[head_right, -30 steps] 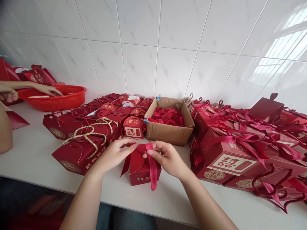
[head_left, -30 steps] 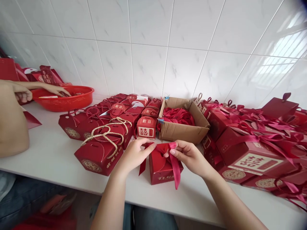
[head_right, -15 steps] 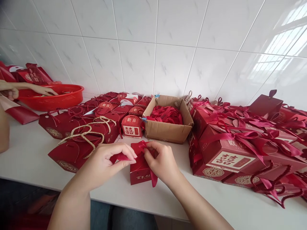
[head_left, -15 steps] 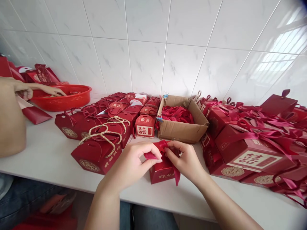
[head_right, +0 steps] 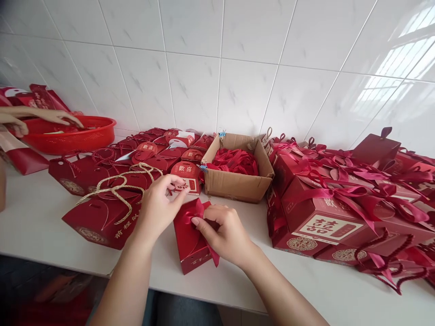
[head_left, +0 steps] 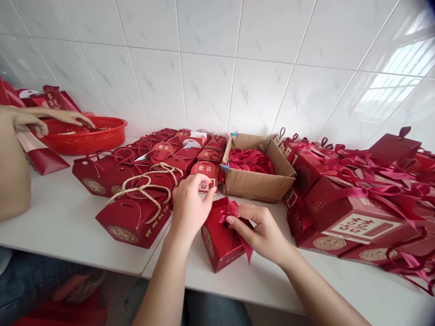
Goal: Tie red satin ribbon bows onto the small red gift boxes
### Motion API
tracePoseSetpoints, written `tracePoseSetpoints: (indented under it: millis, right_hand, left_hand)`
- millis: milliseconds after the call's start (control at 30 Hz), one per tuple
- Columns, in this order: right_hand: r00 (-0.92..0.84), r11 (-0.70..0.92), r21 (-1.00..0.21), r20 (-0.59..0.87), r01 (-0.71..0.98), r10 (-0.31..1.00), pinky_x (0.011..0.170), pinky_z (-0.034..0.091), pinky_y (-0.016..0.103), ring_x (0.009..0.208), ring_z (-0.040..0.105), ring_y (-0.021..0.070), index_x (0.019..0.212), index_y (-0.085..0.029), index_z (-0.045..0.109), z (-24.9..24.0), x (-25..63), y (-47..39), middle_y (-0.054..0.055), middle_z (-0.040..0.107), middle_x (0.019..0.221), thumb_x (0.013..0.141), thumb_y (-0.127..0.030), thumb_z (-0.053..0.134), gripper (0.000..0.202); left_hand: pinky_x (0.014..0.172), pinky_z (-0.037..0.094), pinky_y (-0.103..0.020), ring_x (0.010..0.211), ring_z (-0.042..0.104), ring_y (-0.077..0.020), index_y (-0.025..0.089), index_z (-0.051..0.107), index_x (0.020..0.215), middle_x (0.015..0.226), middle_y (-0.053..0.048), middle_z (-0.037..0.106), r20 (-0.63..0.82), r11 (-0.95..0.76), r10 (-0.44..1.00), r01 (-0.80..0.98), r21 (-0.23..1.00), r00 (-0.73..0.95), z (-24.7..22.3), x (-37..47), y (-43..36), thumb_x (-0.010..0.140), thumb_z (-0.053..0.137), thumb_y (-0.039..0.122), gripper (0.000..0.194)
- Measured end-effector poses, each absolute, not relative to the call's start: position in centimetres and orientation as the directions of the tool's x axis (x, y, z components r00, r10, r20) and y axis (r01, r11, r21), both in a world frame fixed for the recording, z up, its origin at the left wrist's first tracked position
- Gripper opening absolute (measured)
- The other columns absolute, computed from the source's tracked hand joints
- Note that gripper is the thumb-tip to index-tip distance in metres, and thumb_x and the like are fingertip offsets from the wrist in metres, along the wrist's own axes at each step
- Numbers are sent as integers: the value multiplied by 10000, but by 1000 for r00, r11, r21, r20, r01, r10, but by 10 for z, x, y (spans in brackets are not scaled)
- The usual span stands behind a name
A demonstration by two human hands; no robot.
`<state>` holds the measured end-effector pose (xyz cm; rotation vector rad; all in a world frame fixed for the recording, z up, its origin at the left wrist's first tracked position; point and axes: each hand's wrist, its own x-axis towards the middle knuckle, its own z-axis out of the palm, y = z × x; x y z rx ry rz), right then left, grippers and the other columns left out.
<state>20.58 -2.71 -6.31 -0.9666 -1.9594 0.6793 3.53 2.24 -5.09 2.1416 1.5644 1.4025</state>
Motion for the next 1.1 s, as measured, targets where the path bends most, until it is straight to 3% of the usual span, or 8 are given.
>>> tracePoseSetpoints:
  millis: [100, 200, 267, 433, 567, 800, 1100]
  right_hand:
    - [-318, 546, -769, 454, 333, 832, 638, 418, 230, 642, 554, 129, 699, -159, 622, -65, 204, -26, 29, 657, 695, 911, -270, 537, 254]
    - [-300, 544, -772, 461, 328, 835, 636, 424, 226, 641, 564, 130, 698, -161, 621, -66, 205, -26, 22, 659, 689, 903, -248, 538, 238]
    - [-300, 528, -785, 444, 325, 844, 633, 428, 230, 648, 565, 135, 714, -161, 623, -66, 206, -26, 24, 658, 698, 904, -243, 525, 229]
    - [-300, 458, -845, 377, 277, 876, 672, 454, 242, 707, 605, 149, 817, -176, 610, -67, 208, -27, 30, 686, 772, 908, -276, 532, 156]
    - [-270, 405, -900, 355, 163, 895, 695, 458, 240, 722, 638, 142, 955, -208, 485, -69, 209, -27, 9, 702, 765, 901, -288, 564, 125]
    - [-191, 406, -893, 371, 193, 909, 565, 386, 222, 542, 523, 107, 903, -234, 356, -70, 207, -27, -43, 663, 663, 892, -307, 570, 227]
    - [-64, 441, -864, 440, 242, 896, 578, 455, 226, 619, 621, 132, 864, -192, 612, -74, 209, -23, 12, 715, 705, 829, -299, 651, 119]
  left_hand:
    - [802, 468, -310, 830, 615, -183, 197, 598, 784, 833, -10, 668, 505, -485, 852, 566, 667, 134, -47, 27, 12, 860, 574, 335, 159]
    - [859, 457, -272, 917, 624, -168, 236, 645, 865, 910, 26, 690, 352, -513, 848, 448, 732, 396, -40, 23, -2, 827, 627, 415, 184]
    - [877, 454, -255, 945, 625, -163, 239, 651, 892, 940, 32, 696, 322, -514, 829, 396, 761, 457, -38, 23, -6, 807, 660, 404, 186]
    - [817, 464, -221, 867, 640, -138, 225, 658, 812, 866, 37, 704, 343, -511, 827, 340, 790, 446, -42, 24, -2, 838, 639, 326, 107]
    - [806, 462, -228, 857, 627, -132, 217, 613, 821, 862, 33, 676, 301, -484, 837, 360, 798, 457, -45, 21, 0, 871, 592, 303, 101]
    - [829, 483, -231, 931, 628, -139, 207, 532, 848, 893, 23, 630, 285, -466, 810, 267, 843, 513, -49, 24, -1, 835, 622, 215, 91]
    - [706, 481, -168, 733, 597, -85, 191, 558, 745, 747, 47, 609, 392, -515, 832, 283, 809, 393, -53, 35, 3, 795, 622, 113, 113]
